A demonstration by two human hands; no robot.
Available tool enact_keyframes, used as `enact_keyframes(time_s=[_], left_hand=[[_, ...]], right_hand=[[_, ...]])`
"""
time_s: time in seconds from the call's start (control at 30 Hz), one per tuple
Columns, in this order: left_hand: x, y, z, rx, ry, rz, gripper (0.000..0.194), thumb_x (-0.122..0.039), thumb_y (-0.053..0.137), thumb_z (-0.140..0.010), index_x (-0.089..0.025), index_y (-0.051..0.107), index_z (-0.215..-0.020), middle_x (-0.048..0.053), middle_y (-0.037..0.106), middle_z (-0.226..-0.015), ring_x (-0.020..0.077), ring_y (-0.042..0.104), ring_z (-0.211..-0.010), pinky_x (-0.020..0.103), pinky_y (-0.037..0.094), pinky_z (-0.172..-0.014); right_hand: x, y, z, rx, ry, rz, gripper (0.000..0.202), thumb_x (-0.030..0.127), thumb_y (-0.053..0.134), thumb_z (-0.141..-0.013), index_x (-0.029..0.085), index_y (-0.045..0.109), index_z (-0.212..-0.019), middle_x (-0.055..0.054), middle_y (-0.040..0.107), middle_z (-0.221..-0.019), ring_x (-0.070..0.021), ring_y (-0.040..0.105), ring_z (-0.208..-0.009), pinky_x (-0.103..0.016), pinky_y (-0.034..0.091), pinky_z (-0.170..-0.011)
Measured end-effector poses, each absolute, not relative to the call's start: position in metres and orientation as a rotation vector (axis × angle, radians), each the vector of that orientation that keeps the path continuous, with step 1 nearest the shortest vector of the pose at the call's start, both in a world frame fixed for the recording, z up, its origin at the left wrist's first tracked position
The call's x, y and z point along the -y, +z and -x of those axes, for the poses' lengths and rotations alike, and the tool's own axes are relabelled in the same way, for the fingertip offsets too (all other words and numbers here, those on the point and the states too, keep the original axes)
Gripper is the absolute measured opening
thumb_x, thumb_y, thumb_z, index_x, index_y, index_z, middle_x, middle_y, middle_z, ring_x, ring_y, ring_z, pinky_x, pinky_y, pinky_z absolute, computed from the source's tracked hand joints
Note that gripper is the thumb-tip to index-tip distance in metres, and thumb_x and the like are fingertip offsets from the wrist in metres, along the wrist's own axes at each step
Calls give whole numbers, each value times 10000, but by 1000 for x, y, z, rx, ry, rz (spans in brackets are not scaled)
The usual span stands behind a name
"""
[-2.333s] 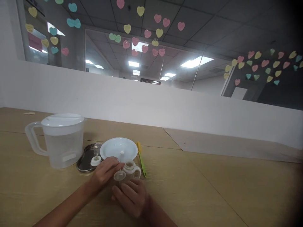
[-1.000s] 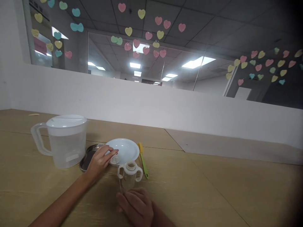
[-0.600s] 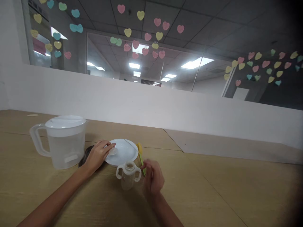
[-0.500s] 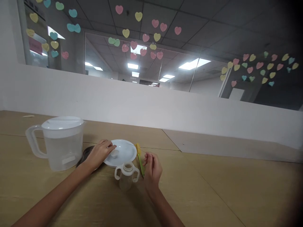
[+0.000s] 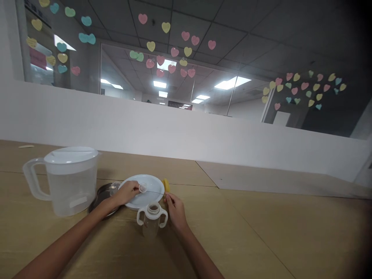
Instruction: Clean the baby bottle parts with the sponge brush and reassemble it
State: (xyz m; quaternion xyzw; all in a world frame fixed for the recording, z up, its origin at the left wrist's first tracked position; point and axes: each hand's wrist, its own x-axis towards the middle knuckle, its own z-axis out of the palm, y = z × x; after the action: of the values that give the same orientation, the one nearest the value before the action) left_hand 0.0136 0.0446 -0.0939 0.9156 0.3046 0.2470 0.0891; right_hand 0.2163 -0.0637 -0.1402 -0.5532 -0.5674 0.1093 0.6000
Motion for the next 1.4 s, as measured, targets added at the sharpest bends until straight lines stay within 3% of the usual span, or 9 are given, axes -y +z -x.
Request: enact_keyframes(time_s=[0.17, 0.33, 0.53, 0.67, 0.83, 1.07, 1.4], left_hand=[[-28, -62, -11, -797, 1179, -2361, 351, -420, 439, -839, -151, 662, -872, 73, 677, -932, 210, 597, -886, 295, 433, -795], [11, -27, -13, -707, 1302, -2294, 340, -440, 486, -831, -163, 679, -877, 50, 687, -928, 198, 607, -881, 286, 443, -809], [49, -19, -13, -571, 1224, -2382, 301, -371, 465, -857, -189, 681, -961, 45, 681, -946, 176, 614, -846, 261, 471, -746], [57, -24, -13, -554, 1177, -2411, 298, -374, 459, -862, -189, 686, -918, 45, 684, -918, 175, 612, -845, 247, 474, -724], [55, -28, -15, -573, 1181, -2433, 293, -361, 456, -865, -190, 689, -912, 49, 685, -913, 175, 613, -825, 248, 472, -717], [46, -37, -15, -593, 1178, -2386, 308, -377, 461, -863, -206, 680, -997, 51, 680, -978, 184, 612, -882, 266, 469, -775], [42, -55, -24, -563, 887, -2467, 346, -424, 421, -867, -183, 669, -847, 46, 599, -865, 178, 540, -831, 279, 436, -772]], right_hand=[[63, -146, -215, 1367, 242, 1336, 492, 496, 406, -853, 109, 698, -944, -77, 650, -745, -205, 585, -718, -303, 448, -709], [62, -146, -215, 1343, 259, 1357, 484, 480, 400, -851, 112, 698, -950, -96, 666, -800, -215, 593, -762, -308, 449, -744], [61, -147, -216, 1349, 263, 1330, 480, 483, 403, -852, 116, 696, -949, -94, 676, -845, -219, 603, -787, -311, 459, -743], [60, -147, -215, 1346, 263, 1336, 505, 499, 399, -849, 100, 694, -942, -100, 676, -822, -217, 606, -749, -312, 466, -718], [60, -148, -215, 1328, 262, 1319, 469, 495, 417, -844, 129, 698, -927, -99, 680, -886, -227, 614, -830, -323, 461, -770], [62, -146, -215, 1343, 271, 1321, 480, 492, 406, -855, 117, 694, -932, -92, 670, -808, -216, 606, -765, -313, 459, -734], [62, -146, -215, 1362, 266, 1358, 450, 462, 409, -831, 124, 690, -928, -90, 675, -831, -212, 600, -764, -294, 453, -715]])
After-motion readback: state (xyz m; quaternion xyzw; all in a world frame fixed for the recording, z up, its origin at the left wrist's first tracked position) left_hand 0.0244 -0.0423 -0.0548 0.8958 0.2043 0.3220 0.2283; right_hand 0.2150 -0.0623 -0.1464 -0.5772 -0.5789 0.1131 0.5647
